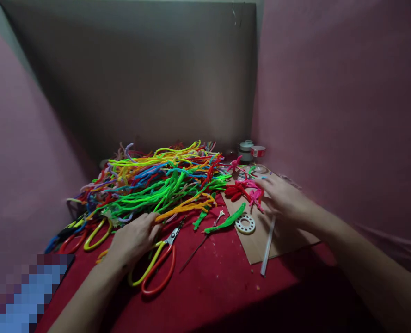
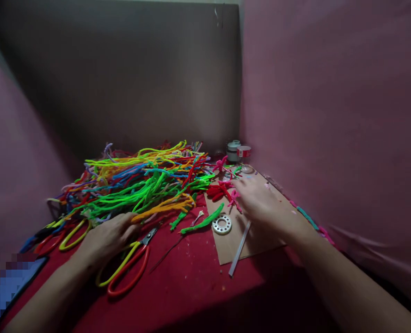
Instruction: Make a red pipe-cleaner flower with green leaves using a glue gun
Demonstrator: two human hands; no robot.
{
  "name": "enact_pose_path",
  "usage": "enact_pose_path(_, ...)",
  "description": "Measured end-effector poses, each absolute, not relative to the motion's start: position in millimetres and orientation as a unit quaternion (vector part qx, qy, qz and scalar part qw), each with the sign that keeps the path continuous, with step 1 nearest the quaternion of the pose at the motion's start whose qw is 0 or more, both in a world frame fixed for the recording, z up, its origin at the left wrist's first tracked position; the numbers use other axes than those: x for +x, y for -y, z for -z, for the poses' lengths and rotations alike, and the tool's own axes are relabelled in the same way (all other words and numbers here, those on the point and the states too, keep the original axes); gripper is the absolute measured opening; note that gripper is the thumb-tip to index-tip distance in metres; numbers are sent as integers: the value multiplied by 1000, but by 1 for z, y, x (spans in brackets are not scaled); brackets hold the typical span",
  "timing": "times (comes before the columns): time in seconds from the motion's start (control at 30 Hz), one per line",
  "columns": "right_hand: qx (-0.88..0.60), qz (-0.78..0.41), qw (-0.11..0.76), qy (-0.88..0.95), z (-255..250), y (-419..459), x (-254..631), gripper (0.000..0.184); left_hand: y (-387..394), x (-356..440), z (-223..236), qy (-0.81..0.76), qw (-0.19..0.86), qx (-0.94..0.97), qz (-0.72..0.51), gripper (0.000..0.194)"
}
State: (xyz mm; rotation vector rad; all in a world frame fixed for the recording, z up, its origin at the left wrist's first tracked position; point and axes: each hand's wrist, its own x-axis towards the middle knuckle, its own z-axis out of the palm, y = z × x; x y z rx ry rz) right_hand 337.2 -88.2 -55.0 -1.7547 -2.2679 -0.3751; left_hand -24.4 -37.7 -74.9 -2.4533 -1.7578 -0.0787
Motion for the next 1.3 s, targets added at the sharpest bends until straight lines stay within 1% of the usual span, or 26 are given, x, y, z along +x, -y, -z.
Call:
enact_pose_path(0.07, -687, 126, 90, 710, 69, 105, 375, 44, 34, -26, 74, 545, 60, -834, 63, 39)
enact_pose_path(0.13, -727, 115, 55, 675, 87, 114, 399, 50, 32, -26, 71, 520, 96, -845, 85, 46)
enact_pose_path(0.23, -725, 101, 79, 677, 112, 113, 412, 48, 37, -17, 64, 502, 171, -838, 128, 40)
enact_pose_path(0.3, -728, 110, 101, 669, 122, 108, 411, 47, 48, -1, 58, 475, 175, -846, 168, 34)
enact_pose_path(0.33, -724, 114, 119, 670, 124, 106, 410, 50, 55, 10, 56, 452, 150, -861, 179, 32)
enact_pose_path(0.4, -700, 112, 180, 682, 125, 107, 407, 55, 70, 36, 55, 415, 83, -891, 161, 28)
enact_pose_path(0.43, -681, 108, 225, 689, 124, 109, 405, 58, 76, 51, 56, 400, 58, -904, 141, 27)
enact_pose_path(0.5, -636, 81, 330, 693, 118, 116, 401, 59, 83, 79, 61, 384, 41, -916, 107, 25)
enact_pose_path(0.57, -594, 4, 437, 675, 109, 127, 394, 55, 82, 102, 67, 394, 42, -916, 55, 21)
enact_pose_path(0.6, -577, -65, 486, 653, 103, 132, 391, 53, 79, 110, 70, 406, 46, -912, 35, 19)
enact_pose_path(0.67, -549, -242, 554, 577, 94, 140, 384, 40, 71, 121, 75, 427, 45, -903, 13, 22)
enact_pose_path(0.73, -489, -377, 605, 502, 86, 144, 380, 32, 62, 125, 77, 446, 39, -894, 16, 23)
enact_pose_path(0.8, -415, -468, 638, 449, 80, 144, 377, 27, 56, 126, 75, 461, 34, -886, 29, 23)
enact_pose_path(0.87, -342, -533, 656, 410, 77, 141, 375, 26, 54, 125, 73, 473, 24, -879, 51, 22)
enact_pose_path(0.97, -273, -595, 662, 365, 75, 136, 371, 24, 59, 126, 75, 495, -16, -865, 84, 21)
enact_pose_path(1.07, -248, -633, 650, 339, 78, 135, 365, 22, 63, 126, 85, 506, -45, -857, 82, 18)
enact_pose_path(1.17, -229, -653, 645, 325, 83, 136, 360, 18, 65, 125, 93, 497, -62, -861, 91, 19)
enact_pose_path(1.23, -229, -659, 643, 317, 86, 137, 356, 17, 64, 122, 94, 487, -104, -855, 146, 20)
enact_pose_path(1.3, -242, -670, 628, 314, 89, 138, 353, 22, 63, 119, 92, 476, -174, -831, 231, 22)
